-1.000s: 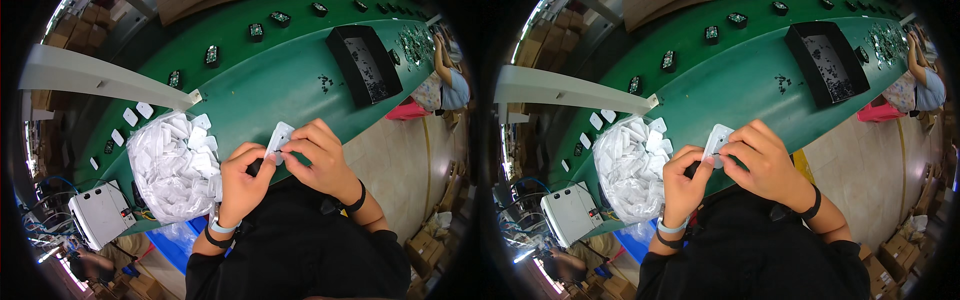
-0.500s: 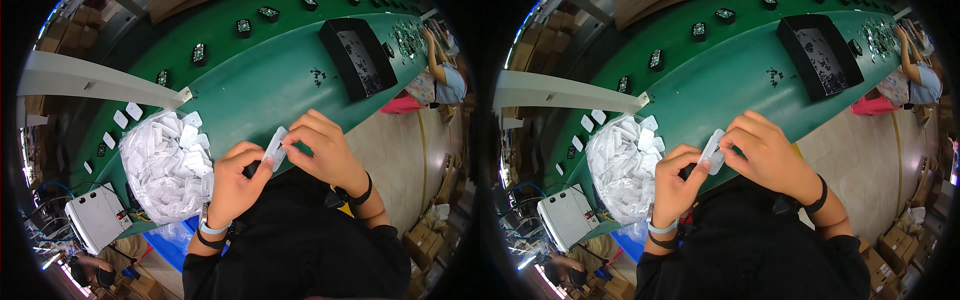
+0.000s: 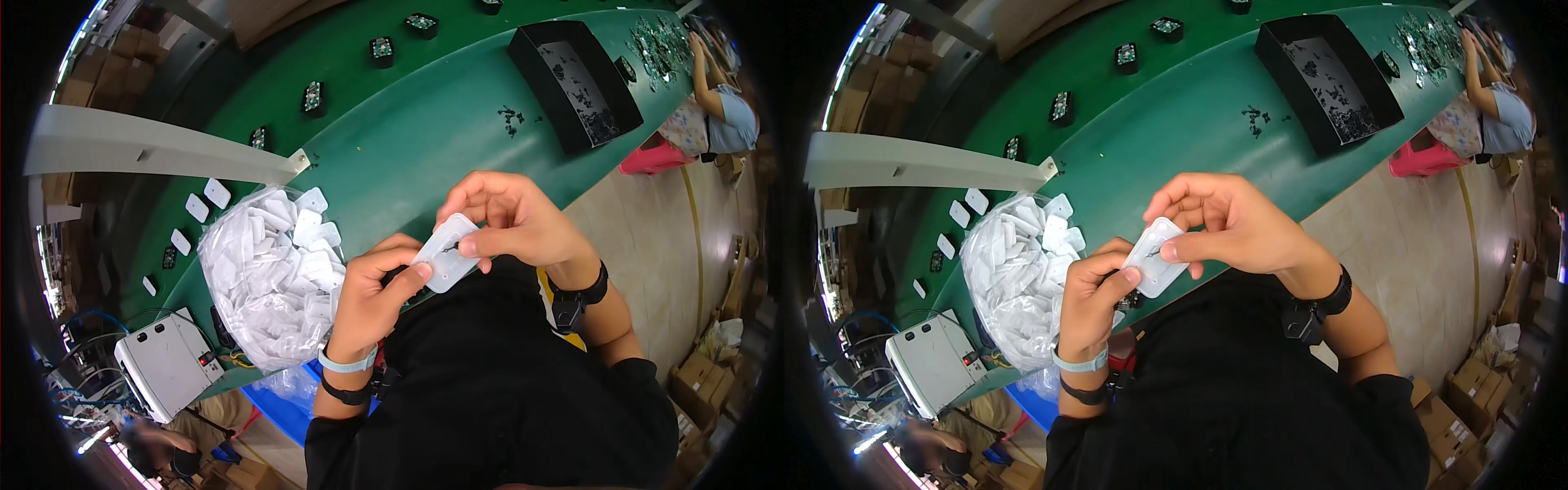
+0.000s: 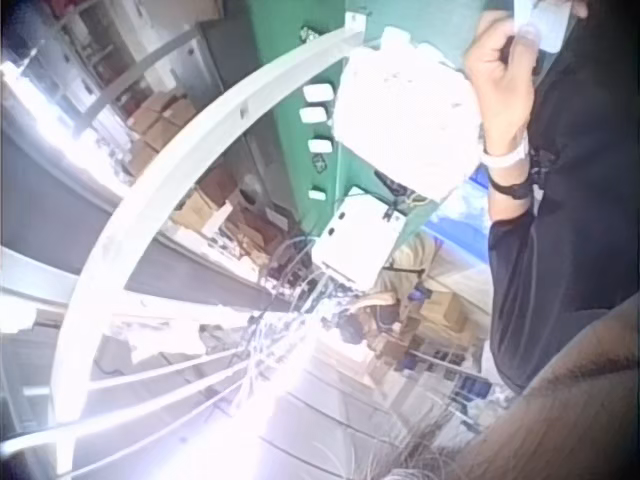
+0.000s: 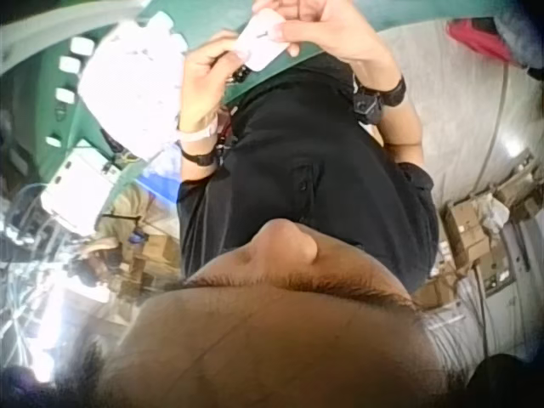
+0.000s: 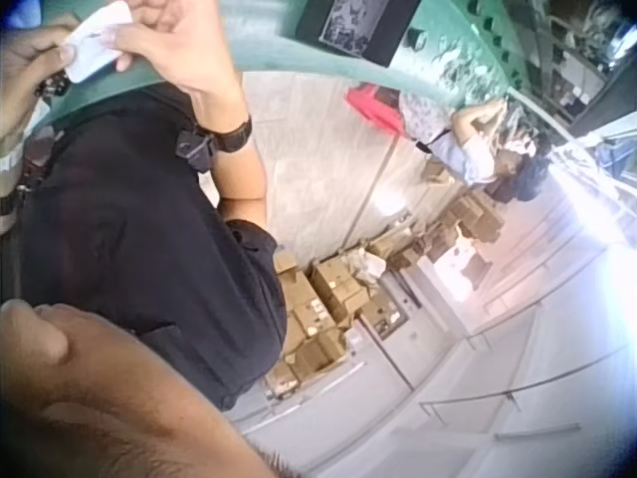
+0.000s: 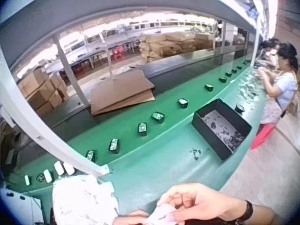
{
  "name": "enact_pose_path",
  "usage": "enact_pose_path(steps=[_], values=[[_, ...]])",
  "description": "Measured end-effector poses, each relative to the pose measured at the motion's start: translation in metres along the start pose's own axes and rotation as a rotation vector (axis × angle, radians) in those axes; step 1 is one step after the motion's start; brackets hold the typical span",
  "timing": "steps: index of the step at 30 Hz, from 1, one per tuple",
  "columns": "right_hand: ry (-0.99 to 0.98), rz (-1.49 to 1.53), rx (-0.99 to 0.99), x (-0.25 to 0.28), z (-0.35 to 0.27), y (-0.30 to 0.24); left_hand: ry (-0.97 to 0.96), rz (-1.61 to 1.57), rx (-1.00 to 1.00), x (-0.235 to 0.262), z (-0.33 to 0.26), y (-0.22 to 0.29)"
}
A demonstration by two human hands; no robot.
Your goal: The person assembles small electronic devices by hand at a green workbench. They pick up white plastic casings, insert small black components, and place the finished units on the table. The process is repetitive, involving picking, inserting, and placing items one by one.
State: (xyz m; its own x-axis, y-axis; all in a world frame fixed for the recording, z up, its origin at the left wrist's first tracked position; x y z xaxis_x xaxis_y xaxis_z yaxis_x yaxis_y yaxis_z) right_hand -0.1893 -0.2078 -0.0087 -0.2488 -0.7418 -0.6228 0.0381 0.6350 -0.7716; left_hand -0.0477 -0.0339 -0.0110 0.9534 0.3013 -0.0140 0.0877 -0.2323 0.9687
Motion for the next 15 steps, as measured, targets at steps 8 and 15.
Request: enact_pose_path(steps=[8,15], values=[[-0.026,0.263,0.259,0.0,-0.005,0.032,0.035,-0.108,0.075,-0.002,0.001,-0.003],[0.194,-0.038,0.301,0.001,-0.012,0.027,0.112,0.116,0.005,-0.007,0.002,-0.003]])
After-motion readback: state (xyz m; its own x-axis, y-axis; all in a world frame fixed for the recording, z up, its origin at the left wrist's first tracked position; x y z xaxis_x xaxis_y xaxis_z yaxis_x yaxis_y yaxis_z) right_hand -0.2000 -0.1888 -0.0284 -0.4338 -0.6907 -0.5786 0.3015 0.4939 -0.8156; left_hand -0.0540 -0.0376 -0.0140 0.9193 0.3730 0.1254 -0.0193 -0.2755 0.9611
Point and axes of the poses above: each hand's wrist, its own z-axis towards the middle knuckle, its own x-axis out of the back of the hand, y = z × x, the point moved 1 cm from there along z, towards the middle knuckle, and after that the axes turned 11 degrees about z, right-handed, at the moved point
